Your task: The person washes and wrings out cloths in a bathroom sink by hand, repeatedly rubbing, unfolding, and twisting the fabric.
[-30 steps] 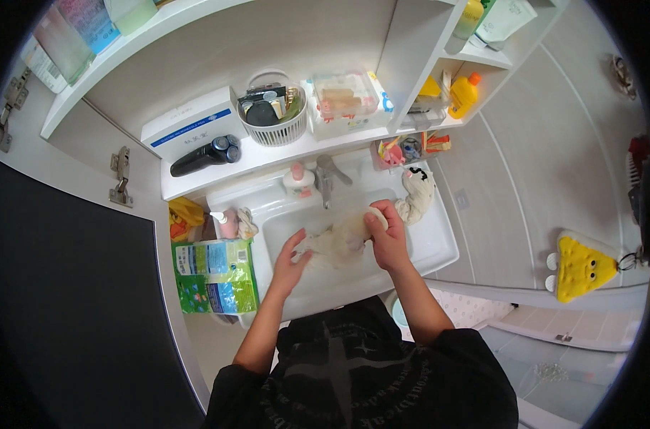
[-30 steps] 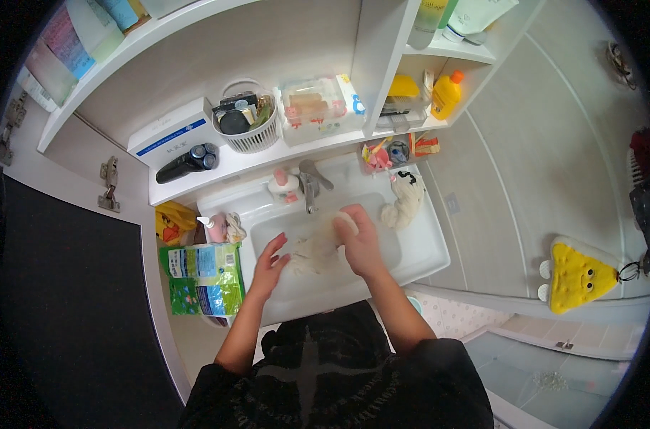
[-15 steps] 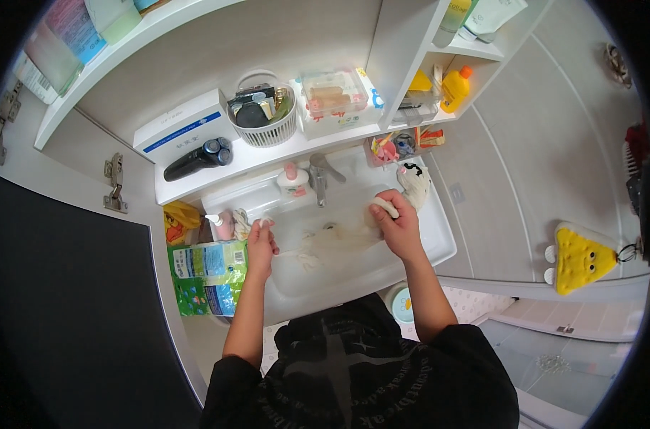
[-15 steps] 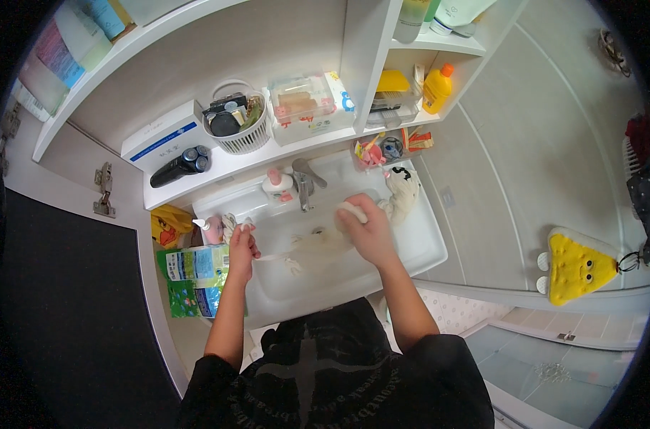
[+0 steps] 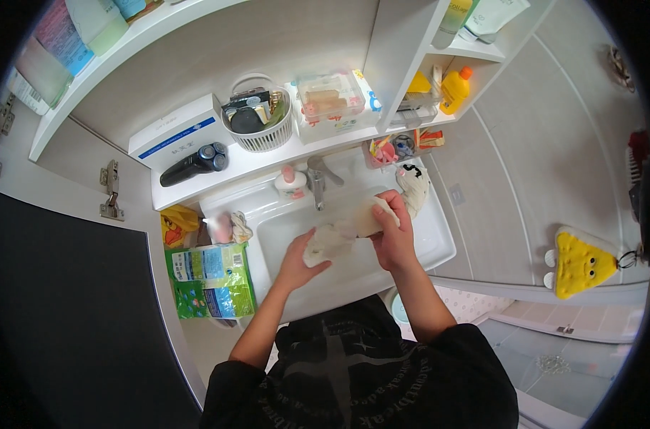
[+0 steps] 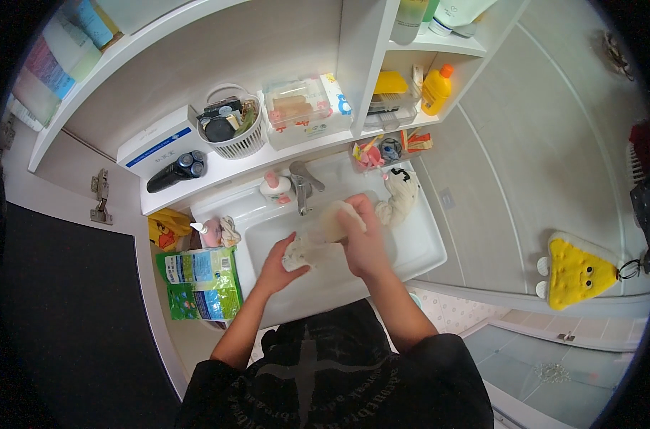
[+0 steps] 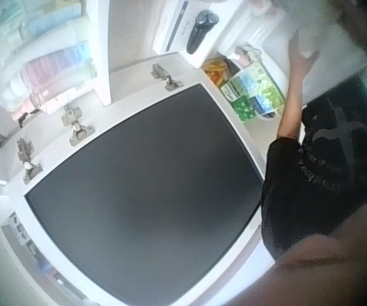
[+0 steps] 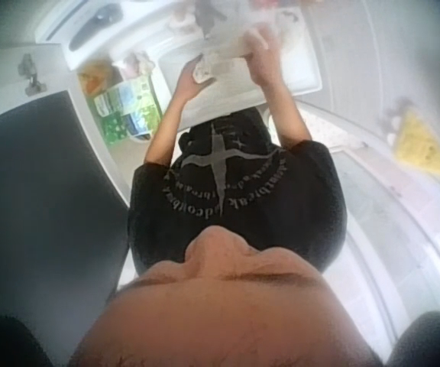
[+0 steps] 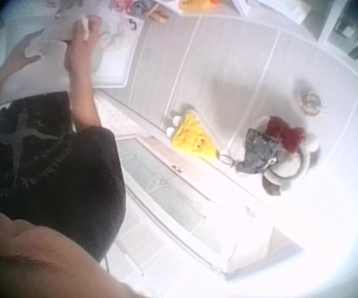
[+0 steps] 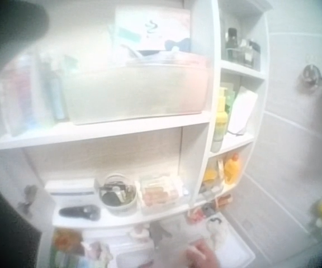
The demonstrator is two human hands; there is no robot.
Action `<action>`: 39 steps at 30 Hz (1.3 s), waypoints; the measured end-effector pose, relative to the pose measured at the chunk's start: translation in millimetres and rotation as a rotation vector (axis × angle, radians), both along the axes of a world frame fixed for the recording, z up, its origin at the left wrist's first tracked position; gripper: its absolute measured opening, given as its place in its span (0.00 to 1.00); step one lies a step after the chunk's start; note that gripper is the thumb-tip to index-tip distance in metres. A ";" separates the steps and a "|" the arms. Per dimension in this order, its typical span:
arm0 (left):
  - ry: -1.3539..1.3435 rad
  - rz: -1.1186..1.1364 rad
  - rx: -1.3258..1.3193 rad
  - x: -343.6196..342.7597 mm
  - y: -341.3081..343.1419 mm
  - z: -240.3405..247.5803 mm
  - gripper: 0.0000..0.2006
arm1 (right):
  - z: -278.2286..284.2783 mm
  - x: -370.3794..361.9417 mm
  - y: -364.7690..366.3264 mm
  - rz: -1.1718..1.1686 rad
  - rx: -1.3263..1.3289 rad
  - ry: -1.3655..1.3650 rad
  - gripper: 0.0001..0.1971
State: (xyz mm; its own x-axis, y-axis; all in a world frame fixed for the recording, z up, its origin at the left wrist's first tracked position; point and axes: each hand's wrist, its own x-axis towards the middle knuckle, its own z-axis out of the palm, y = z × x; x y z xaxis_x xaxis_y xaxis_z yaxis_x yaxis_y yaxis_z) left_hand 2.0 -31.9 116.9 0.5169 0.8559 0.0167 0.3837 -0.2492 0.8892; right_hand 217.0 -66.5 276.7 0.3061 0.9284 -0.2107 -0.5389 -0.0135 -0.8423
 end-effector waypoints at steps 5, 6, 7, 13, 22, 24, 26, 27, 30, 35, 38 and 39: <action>0.017 0.066 -0.130 30.6 9.7 17.0 0.25 | 6.8 2.3 4.6 -0.024 0.054 0.065 0.05; 0.083 0.133 -0.261 28.5 11.5 20.4 0.17 | 6.6 7.4 7.4 -0.057 0.076 0.038 0.05; 0.082 0.130 -0.262 28.3 16.2 20.6 0.17 | 6.7 14.5 10.7 -0.059 0.075 0.036 0.05; -0.392 0.154 -0.706 6.7 45.6 37.0 0.12 | -36.1 48.7 24.2 -0.150 0.002 -0.012 0.15; -0.835 0.186 -0.971 18.0 30.6 90.1 0.19 | -82.7 -20.8 -26.1 0.149 0.077 -0.988 0.44; -0.860 0.204 -0.972 22.6 26.5 94.8 0.20 | -93.3 -28.9 -35.4 0.076 0.045 -1.073 0.44; -0.864 0.230 -0.938 23.7 22.2 95.1 0.22 | -88.0 -36.0 -36.0 0.007 0.018 -1.156 0.44; -0.864 0.231 -0.936 23.9 20.5 96.2 0.22 | -84.1 -39.0 -38.1 -0.056 0.061 -1.188 0.40; -0.933 0.262 -0.971 30.9 13.5 112.1 0.22 | -78.6 -45.1 -37.2 -0.031 0.067 -1.240 0.30; -0.798 0.298 -0.846 30.0 11.5 111.0 0.21 | -112.2 -34.6 -39.5 0.057 -0.017 -0.871 0.13; -0.482 0.224 -0.646 16.9 19.4 108.5 0.20 | -99.2 -9.0 -36.5 0.040 0.040 -0.318 0.03; -0.481 0.228 -0.646 10.2 22.5 106.9 0.20 | -88.5 -0.9 -35.2 0.043 0.039 -0.316 0.03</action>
